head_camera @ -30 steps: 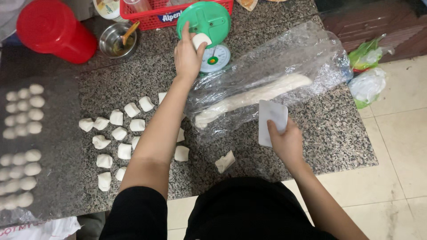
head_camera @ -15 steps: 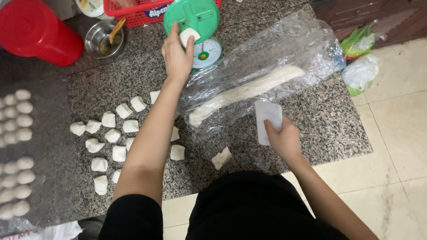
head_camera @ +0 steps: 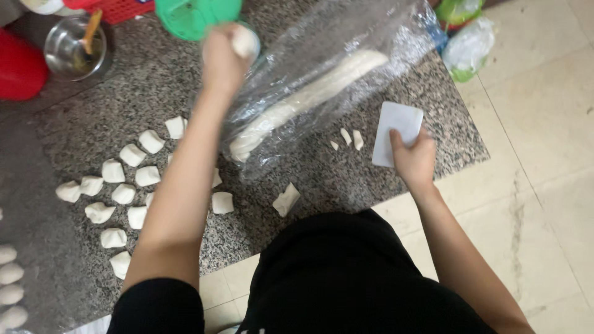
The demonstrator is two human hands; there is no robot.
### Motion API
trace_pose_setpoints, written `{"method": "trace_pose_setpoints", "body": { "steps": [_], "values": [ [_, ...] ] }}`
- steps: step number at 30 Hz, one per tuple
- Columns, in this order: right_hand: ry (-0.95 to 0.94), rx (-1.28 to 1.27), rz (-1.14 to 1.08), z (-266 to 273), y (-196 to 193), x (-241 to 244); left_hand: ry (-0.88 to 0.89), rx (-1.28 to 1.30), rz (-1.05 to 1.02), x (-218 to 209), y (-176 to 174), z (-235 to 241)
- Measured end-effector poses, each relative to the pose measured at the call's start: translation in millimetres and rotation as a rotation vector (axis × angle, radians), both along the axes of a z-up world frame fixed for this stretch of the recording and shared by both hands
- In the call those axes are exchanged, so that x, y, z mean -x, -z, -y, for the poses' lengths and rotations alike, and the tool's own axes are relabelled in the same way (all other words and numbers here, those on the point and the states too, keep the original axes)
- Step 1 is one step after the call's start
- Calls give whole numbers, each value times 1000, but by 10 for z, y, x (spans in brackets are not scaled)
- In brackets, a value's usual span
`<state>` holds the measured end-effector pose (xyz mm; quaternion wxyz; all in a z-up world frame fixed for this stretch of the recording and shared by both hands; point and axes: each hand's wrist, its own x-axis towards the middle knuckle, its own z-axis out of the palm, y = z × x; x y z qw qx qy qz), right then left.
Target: The person portions a long dough log into small pieces using a plastic scraper and a green kitchen scale. Each piece is weighed, then placed on the countertop. The person repeats this process for multiple pieces, arranging them in rows.
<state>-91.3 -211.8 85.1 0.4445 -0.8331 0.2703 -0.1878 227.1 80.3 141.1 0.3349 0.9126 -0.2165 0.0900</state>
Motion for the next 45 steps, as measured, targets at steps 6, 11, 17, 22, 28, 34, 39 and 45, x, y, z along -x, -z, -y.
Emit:
{"method": "trace_pose_setpoints", "body": {
  "steps": [6, 11, 17, 22, 28, 34, 39, 45],
  "values": [
    [89, -72, 5, 61, 72, 71, 668, -196, -565, 1392, 976, 730],
    [49, -73, 18, 21, 34, 20, 768, -137, -452, 1730, 1712, 880],
    [57, -115, 13, -77, -16, 30, 796, -135, -485, 1699, 1770, 910],
    [63, -120, 10, -53, 13, 27, 772, -183, -530, 1791, 1459, 1103],
    [93, -92, -36, 45, 48, 8, 720, -423, -518, 1859, 1250, 1118],
    [76, -158, -17, -9, 30, 23, 710, -243, -431, 1910, 1278, 1005],
    [53, -116, -20, -64, 45, -48, 723, -137, -331, 1743, 1514, 1108],
    [23, -143, 42, -128, 9, -161, 748, -150, -440, 1541, 1259, 1077]
  ]
}}
